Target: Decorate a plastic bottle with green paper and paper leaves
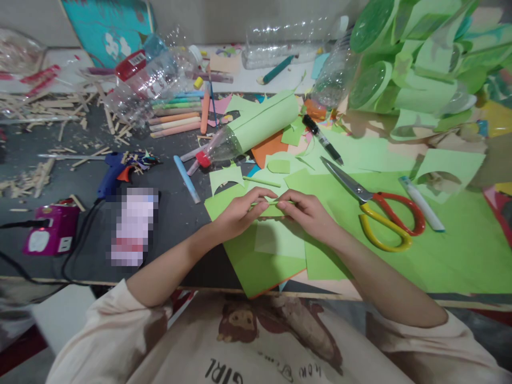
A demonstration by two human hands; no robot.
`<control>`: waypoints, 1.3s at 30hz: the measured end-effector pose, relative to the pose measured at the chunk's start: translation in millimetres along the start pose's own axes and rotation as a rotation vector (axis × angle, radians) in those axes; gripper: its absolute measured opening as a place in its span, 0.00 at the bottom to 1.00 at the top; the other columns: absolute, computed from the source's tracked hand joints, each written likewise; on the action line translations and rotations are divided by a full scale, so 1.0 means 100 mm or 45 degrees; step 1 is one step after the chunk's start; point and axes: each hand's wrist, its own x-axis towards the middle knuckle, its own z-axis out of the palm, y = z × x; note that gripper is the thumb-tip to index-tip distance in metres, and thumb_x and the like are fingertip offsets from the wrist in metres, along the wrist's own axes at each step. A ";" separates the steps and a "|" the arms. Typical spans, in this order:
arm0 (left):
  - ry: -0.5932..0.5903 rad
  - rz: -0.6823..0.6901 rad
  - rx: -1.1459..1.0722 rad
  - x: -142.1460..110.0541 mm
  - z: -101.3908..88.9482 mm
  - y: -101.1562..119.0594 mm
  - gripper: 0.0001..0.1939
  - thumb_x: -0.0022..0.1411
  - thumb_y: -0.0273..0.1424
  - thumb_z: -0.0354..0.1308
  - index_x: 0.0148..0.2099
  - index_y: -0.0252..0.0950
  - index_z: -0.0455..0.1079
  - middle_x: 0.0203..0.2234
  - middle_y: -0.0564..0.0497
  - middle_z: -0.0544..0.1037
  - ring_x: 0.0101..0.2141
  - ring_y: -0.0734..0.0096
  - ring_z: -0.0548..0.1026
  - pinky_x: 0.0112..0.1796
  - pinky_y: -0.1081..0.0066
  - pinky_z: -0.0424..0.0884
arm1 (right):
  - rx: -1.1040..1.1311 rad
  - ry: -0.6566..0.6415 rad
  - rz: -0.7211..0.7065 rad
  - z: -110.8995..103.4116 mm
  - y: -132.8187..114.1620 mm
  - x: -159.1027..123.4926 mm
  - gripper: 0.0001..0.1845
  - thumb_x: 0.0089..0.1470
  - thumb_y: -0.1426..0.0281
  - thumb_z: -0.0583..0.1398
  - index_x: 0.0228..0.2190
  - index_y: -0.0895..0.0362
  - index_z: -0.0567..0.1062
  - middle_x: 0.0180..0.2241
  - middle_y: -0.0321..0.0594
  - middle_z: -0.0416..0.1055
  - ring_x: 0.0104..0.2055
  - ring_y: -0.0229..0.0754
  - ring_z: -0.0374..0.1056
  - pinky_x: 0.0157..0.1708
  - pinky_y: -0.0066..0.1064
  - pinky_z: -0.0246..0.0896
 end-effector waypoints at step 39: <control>0.307 -0.032 -0.375 0.01 0.00 0.03 0.14 0.57 0.36 0.60 0.43 0.37 0.64 0.28 0.54 0.75 0.33 0.74 0.75 0.36 0.74 0.69 | -0.055 0.169 -0.053 0.10 0.02 -0.02 0.10 0.54 0.62 0.58 0.26 0.54 0.67 0.22 0.32 0.65 0.20 0.33 0.53 0.21 0.28 0.48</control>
